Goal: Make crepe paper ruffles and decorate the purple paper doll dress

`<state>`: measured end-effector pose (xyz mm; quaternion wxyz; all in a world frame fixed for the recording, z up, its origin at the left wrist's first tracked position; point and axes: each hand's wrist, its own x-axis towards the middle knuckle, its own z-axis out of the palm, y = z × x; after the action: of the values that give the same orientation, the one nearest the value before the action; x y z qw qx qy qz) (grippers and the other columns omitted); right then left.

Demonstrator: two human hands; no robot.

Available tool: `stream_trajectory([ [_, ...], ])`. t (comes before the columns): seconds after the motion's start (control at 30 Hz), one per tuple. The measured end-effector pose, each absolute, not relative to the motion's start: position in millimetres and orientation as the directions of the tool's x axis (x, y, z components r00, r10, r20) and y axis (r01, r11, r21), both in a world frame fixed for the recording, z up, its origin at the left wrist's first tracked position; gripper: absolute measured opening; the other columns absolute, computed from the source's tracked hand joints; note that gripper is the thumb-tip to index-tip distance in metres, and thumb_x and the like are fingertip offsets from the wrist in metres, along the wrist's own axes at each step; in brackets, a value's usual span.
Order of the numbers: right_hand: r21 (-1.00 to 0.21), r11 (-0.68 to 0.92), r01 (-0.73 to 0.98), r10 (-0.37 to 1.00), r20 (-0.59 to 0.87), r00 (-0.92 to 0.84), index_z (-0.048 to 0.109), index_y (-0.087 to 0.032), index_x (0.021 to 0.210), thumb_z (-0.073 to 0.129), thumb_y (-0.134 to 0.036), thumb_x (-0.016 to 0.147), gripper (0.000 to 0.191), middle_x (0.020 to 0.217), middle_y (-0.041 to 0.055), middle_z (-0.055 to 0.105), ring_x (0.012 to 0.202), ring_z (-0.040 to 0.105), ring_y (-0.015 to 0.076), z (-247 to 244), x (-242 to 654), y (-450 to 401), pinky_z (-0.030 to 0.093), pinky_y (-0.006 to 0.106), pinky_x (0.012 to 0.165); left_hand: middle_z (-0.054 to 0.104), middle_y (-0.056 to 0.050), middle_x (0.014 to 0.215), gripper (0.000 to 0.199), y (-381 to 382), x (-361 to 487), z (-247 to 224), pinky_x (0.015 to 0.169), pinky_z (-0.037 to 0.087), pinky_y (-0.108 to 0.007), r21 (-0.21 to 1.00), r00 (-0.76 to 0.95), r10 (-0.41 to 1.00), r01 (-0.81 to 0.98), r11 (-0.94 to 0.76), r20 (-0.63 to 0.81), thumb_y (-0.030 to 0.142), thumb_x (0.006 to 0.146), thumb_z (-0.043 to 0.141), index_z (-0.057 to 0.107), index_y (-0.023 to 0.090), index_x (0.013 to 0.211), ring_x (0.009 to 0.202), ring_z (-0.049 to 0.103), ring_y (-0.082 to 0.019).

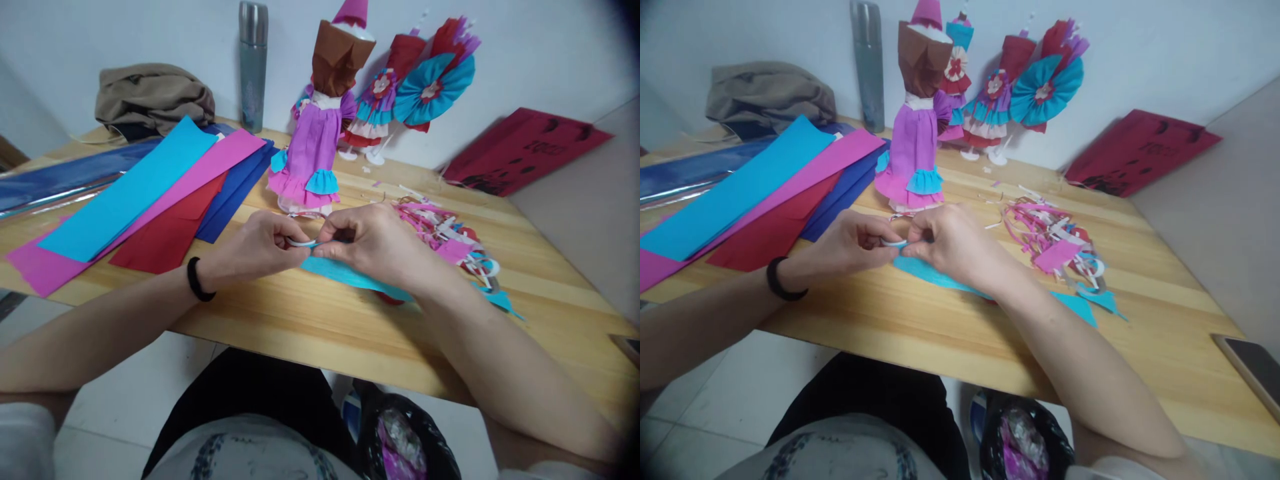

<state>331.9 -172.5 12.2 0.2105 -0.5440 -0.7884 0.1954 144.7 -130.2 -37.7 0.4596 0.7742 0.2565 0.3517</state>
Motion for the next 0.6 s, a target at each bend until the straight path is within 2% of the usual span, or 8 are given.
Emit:
stream_trajectory([
  [0.13,-0.510,0.359,0.782,0.932,0.143,-0.334,0.065,-0.018,0.065,0.075,-0.019,0.080,0.018,0.060,-0.0013,0.058,0.060,0.053,0.0132,10.9,331.4,-173.1,0.033,0.028,0.059,0.050,0.004,0.051,0.010,-130.4,146.0,-39.3,0.044,0.030,-0.021,0.889,0.612,0.725,0.073,-0.452,0.318,0.015,0.073,0.065,0.069,0.014,0.063,0.048,0.037,-0.005],
  [0.43,-0.555,0.366,0.748,0.927,0.143,-0.347,0.062,-0.018,0.064,0.075,-0.016,0.078,0.019,0.059,-0.0026,0.057,0.059,0.049,0.0109,10.5,330.7,-172.9,0.033,0.028,0.060,0.053,0.004,0.050,0.013,-129.9,146.3,-40.2,0.044,0.031,-0.020,0.870,0.585,0.732,0.090,-0.485,0.348,0.015,0.074,0.065,0.067,0.014,0.061,0.047,0.039,-0.005],
  [0.6,-0.511,0.391,0.765,0.920,0.192,-0.342,0.061,-0.020,0.066,0.071,-0.018,0.081,0.019,0.060,-0.0012,0.060,0.057,0.049,0.0123,8.0,331.4,-173.9,0.033,0.029,0.058,0.054,0.004,0.053,0.014,-128.2,146.9,-43.5,0.045,0.033,-0.021,0.853,0.538,0.751,0.108,-0.511,0.382,0.013,0.075,0.065,0.067,0.015,0.062,0.048,0.043,-0.006],
])
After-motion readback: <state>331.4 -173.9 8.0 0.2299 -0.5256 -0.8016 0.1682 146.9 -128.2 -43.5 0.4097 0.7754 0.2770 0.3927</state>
